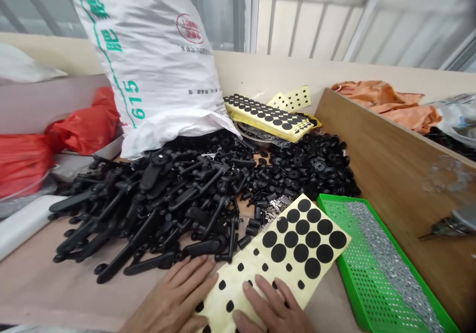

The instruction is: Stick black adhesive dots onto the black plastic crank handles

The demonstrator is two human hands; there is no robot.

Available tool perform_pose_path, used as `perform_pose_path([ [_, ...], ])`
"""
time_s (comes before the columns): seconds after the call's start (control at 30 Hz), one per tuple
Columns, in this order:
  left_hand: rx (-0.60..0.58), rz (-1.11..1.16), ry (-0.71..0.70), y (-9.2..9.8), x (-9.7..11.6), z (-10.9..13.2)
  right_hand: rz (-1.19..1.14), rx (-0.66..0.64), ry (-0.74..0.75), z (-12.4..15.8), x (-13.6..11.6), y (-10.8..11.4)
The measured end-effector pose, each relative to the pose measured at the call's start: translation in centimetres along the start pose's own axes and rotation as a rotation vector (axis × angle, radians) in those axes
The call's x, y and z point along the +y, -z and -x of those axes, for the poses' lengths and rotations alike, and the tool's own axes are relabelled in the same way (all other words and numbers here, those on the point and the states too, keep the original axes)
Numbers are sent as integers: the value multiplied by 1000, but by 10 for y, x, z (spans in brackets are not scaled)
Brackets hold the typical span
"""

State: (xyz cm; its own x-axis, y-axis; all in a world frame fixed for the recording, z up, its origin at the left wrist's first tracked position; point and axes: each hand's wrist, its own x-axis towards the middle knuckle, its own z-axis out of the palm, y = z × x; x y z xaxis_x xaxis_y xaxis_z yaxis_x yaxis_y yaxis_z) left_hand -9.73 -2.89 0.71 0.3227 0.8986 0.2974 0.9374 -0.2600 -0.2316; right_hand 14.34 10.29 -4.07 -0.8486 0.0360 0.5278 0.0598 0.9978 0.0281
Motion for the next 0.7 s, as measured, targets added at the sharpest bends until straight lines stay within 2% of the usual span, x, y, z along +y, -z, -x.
perform_pose_path([
  [0.17, 49, 97, 99, 11, 0, 7, 61, -50, -203, -8, -12, -7],
  [0.3, 58, 96, 203, 7, 1, 24, 84, -29, -128, -17, -9, -10],
  [0.4, 60, 31, 269, -1, -10, 34, 117, -12, -43, -24, -5, -14],
  [0.6, -42, -77, 177, 4, -49, 18, 95, -68, -174, -23, -24, -28],
  [0.7, -45, -54, 138, 9, -61, 6, 27, -130, -77, -39, -32, -30],
])
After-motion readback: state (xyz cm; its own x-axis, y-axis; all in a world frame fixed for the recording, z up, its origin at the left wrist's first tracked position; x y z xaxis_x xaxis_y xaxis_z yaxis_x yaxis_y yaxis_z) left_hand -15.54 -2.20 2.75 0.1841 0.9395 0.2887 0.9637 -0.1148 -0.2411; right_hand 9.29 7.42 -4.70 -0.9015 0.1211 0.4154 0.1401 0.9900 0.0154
